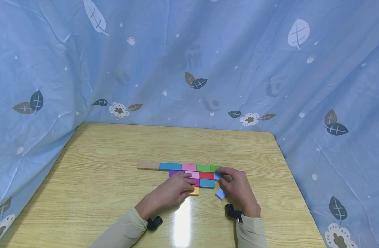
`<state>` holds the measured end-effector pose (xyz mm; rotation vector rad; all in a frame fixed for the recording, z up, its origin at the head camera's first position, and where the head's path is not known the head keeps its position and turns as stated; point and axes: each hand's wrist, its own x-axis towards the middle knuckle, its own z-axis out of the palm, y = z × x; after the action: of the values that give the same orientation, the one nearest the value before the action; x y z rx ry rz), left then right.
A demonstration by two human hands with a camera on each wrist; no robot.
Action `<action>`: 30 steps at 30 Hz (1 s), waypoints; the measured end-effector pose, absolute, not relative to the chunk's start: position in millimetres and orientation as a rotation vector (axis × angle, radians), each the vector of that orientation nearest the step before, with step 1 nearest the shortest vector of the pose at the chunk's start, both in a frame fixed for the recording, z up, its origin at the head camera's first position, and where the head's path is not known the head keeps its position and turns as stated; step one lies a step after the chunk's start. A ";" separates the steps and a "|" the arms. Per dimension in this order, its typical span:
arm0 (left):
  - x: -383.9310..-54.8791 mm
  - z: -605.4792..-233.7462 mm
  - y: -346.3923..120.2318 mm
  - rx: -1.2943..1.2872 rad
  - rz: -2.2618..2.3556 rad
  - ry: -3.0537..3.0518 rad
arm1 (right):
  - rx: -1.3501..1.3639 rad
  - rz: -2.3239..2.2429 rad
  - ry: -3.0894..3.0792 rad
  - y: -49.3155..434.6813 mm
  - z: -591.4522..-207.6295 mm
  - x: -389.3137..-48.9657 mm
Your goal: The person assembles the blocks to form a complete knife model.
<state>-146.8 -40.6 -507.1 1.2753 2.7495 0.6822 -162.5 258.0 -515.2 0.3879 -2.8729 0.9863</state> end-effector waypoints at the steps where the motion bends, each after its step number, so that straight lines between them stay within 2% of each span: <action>1: -146.9 -507.2 -40.7 1.279 0.682 2.750 | 0.391 0.985 -2.871 257.9 -515.1 -162.6; 22: -147.4 -507.7 -41.1 1.298 0.667 2.757 | 0.410 0.982 -2.845 258.5 -511.4 -160.2; 30: -147.7 -507.9 -41.0 1.308 0.664 2.759 | 0.487 1.293 -2.726 268.6 -508.7 -147.4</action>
<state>-147.7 -41.0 -507.9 1.3084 2.7587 0.6637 -147.4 268.6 -508.7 0.4873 -2.7257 1.2926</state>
